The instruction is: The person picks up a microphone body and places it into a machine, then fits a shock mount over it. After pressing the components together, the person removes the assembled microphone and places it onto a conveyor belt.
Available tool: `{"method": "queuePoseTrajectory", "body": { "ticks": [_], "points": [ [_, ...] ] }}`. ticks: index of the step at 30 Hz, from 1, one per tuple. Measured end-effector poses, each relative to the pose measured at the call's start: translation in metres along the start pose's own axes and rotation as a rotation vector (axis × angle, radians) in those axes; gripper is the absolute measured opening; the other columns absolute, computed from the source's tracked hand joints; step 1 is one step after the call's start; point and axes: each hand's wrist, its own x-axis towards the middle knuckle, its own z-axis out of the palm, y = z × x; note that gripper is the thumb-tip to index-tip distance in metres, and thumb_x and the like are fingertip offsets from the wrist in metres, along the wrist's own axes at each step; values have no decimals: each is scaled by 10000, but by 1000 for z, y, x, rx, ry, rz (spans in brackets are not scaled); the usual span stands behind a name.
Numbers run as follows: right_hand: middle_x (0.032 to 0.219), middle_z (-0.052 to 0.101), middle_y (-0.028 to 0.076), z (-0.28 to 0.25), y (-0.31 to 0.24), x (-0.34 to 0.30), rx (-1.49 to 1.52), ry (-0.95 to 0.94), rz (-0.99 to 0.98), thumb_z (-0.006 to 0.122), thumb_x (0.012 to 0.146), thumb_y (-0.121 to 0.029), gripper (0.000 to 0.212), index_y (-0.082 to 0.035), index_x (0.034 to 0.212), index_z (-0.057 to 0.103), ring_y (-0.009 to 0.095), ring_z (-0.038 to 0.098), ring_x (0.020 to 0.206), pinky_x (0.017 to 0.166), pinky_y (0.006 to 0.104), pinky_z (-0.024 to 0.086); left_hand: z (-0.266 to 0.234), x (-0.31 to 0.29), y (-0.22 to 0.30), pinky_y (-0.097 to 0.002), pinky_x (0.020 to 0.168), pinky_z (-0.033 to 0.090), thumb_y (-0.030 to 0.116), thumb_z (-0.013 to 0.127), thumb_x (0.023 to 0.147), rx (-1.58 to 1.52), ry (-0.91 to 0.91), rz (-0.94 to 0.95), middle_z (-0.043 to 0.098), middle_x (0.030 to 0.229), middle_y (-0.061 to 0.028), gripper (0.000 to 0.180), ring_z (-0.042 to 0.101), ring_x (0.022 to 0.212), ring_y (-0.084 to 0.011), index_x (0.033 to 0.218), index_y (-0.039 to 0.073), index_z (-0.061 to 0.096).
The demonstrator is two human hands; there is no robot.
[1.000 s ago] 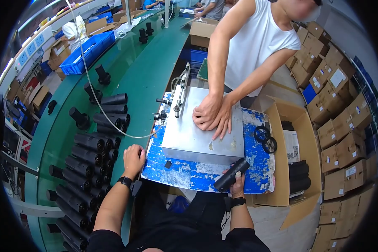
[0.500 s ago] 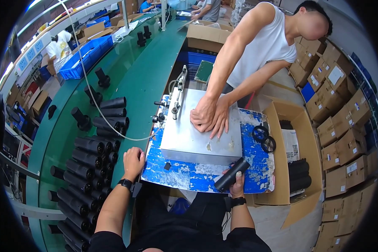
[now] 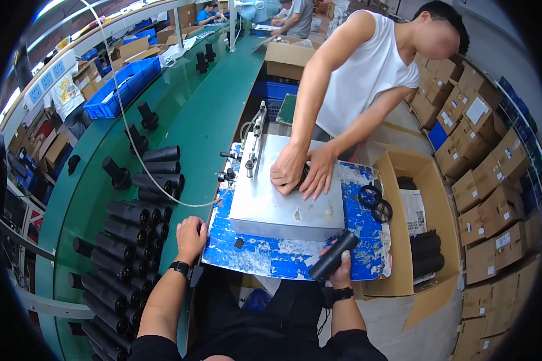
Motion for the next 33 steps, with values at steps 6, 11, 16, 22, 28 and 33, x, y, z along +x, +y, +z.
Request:
{"method": "queuePoseTrajectory", "body": {
  "ticks": [6,11,16,22,28,33],
  "points": [
    [1072,659,85,116,-99,63,30,-27,-360,592,1013,-603,668,-62,1397,508,183,645,978,900,345,524,-8,3,0,-458,832,433,204,694,905,-7,-16,-27,656,926,-98,114,628,949,-313,906,101,645],
    [1077,657,52,155,-117,165,-576,-48,-455,721,1004,-330,524,-25,1379,517,166,647,978,916,306,529,-8,3,6,-459,839,433,193,689,904,-2,51,19,655,928,-103,101,625,953,-320,909,101,649],
    [1161,654,59,176,-77,209,-670,-112,-604,780,971,-218,478,6,1330,557,164,638,1056,984,348,520,10,-5,-2,-467,840,434,192,685,901,-5,0,1,654,929,-108,99,622,955,-335,907,99,650],
    [1121,692,82,194,-89,216,-1011,-192,-498,843,891,-217,567,-8,1348,578,175,670,1019,938,339,539,-3,1,-8,-475,837,433,180,683,899,-19,-15,-46,650,930,-104,91,618,951,-340,908,101,639],
    [1045,750,137,201,-105,215,-1340,-284,-377,919,774,-294,686,-18,1327,620,246,728,938,875,350,565,0,-12,-1,-466,852,438,153,679,912,-39,-35,-6,643,920,-103,76,621,953,-335,906,95,631],
    [1108,757,165,184,-100,215,-1107,-418,-318,928,756,-314,743,-8,1347,598,277,744,979,865,372,572,-5,2,0,-440,823,468,88,682,911,-225,-14,19,644,908,-113,36,627,891,-338,916,76,648]
  ]
}}
